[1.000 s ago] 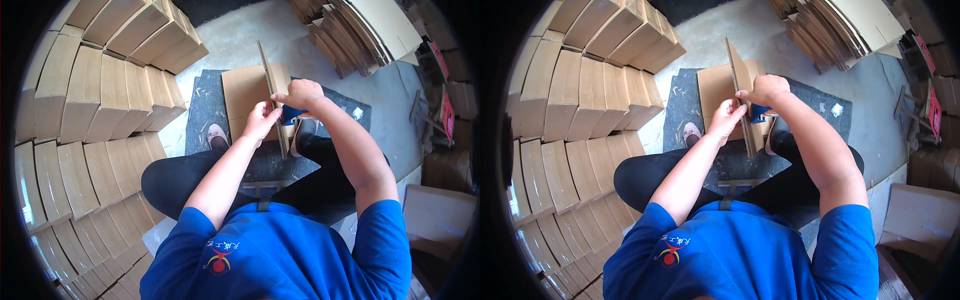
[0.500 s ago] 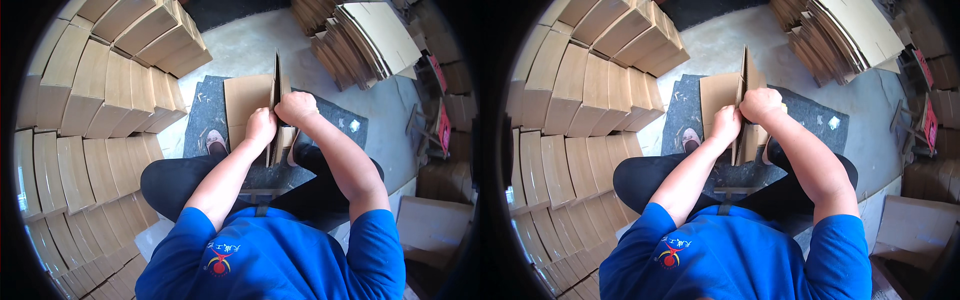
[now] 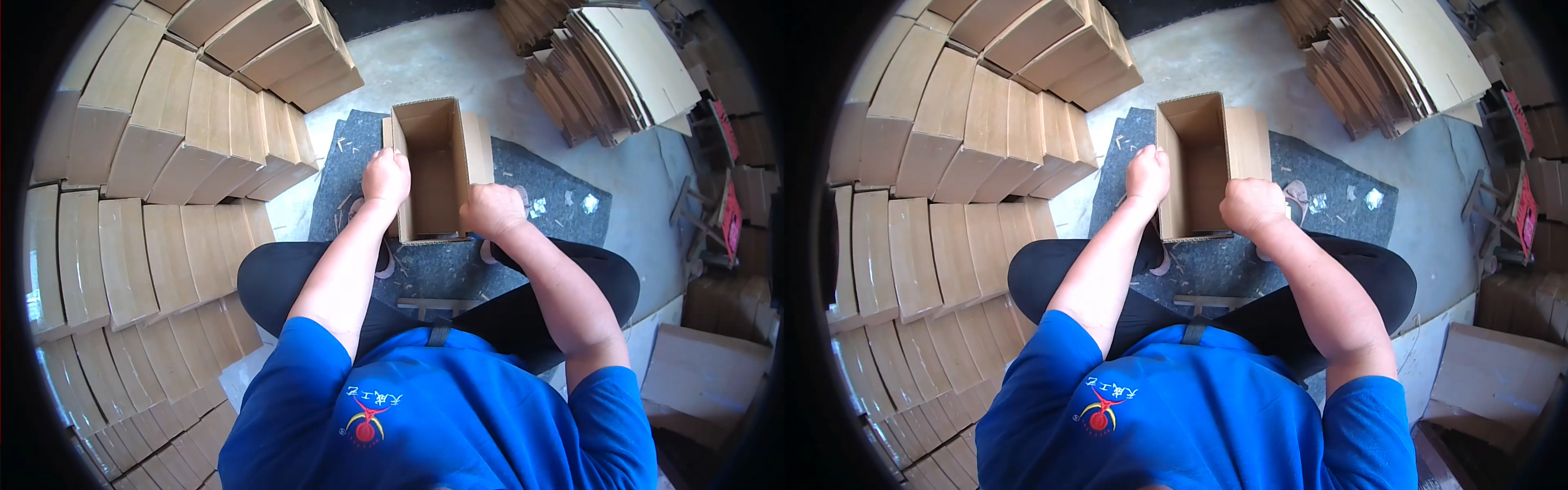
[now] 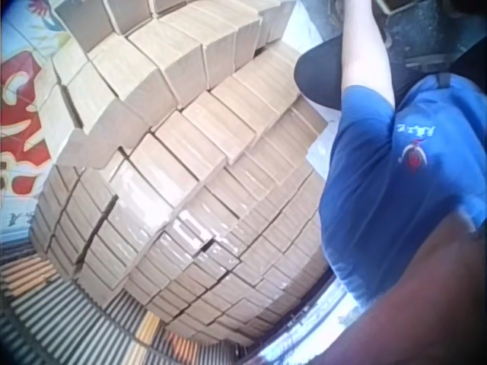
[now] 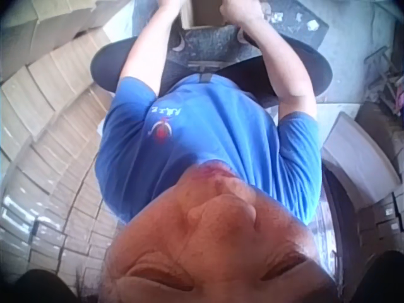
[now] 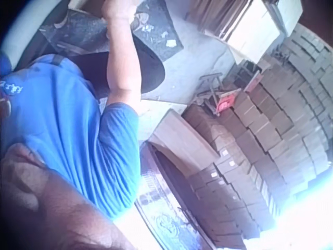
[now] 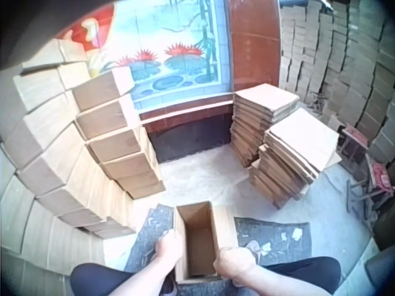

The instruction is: Manually assembling cardboard boxes and sealing them with a tape dispenser.

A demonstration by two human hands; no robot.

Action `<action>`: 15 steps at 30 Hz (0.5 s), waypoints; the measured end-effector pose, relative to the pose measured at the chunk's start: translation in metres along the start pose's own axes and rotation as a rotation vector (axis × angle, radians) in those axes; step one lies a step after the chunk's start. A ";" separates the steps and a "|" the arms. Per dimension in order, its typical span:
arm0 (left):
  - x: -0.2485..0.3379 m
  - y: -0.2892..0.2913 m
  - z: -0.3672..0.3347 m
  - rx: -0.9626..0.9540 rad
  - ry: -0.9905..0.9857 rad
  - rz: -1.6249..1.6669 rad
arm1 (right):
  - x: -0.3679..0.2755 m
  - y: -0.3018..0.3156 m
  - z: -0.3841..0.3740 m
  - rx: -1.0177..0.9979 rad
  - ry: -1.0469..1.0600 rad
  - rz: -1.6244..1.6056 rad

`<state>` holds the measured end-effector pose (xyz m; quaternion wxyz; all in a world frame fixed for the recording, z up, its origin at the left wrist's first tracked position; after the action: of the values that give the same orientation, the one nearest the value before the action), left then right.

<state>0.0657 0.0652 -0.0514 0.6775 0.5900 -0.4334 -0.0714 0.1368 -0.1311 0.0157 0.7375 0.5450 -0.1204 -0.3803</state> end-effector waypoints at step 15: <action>0.071 0.035 0.140 -0.282 -0.328 0.149 | 0.001 0.001 0.011 -0.044 -0.046 -0.011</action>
<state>0.0007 -0.0705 0.0040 0.6771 0.4365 -0.5658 -0.1760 0.1315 -0.1399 0.0202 0.7442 0.5205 -0.1259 -0.3992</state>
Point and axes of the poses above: each hand's wrist, its own z-axis away from the middle knuckle, its own y-axis out of the back of the hand, x = y × z, the point moved 5 cm from there along -z, towards the middle knuckle, and after that the axes turned 2 degrees about x, right-handed, at the moved point
